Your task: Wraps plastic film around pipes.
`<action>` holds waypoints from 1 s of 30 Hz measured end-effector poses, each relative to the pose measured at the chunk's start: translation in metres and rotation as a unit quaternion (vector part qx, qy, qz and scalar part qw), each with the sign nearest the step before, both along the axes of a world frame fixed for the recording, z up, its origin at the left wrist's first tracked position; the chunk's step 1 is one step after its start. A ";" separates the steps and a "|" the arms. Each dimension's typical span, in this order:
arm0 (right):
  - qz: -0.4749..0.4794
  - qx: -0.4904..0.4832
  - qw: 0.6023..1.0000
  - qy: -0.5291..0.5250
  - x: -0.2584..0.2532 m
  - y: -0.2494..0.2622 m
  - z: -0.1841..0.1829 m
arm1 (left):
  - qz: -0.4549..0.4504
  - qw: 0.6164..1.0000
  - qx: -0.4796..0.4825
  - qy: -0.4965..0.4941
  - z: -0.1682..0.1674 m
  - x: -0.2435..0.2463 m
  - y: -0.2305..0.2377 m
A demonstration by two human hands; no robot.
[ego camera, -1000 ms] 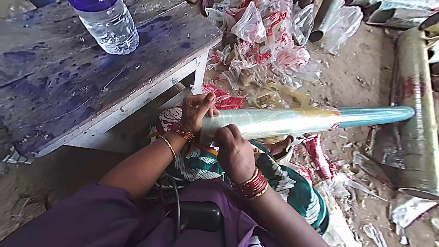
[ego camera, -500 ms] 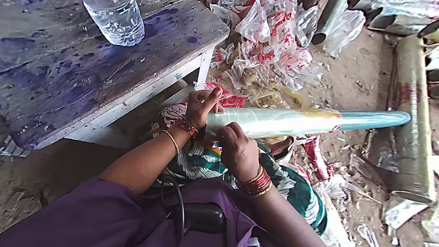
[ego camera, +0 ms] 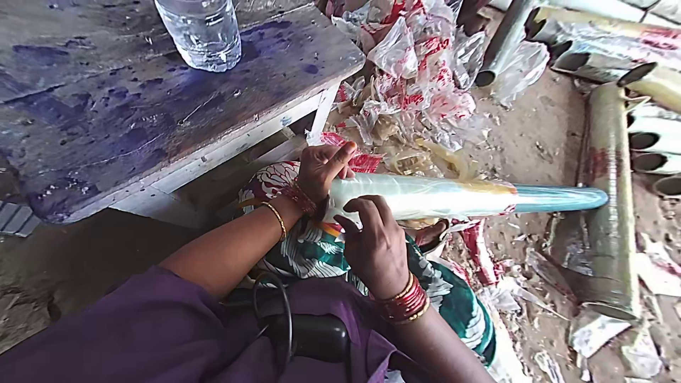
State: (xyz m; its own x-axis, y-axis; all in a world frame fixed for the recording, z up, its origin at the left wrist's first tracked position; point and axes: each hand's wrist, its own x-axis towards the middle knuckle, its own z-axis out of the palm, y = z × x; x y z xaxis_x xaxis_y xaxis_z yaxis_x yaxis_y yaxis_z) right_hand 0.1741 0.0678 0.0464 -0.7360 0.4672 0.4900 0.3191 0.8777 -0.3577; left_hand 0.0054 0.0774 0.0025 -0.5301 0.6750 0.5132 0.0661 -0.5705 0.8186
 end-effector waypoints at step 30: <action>-0.120 -0.087 0.972 -0.183 0.052 0.006 0.024 | -0.008 0.957 -0.171 0.235 0.012 -0.025 -0.040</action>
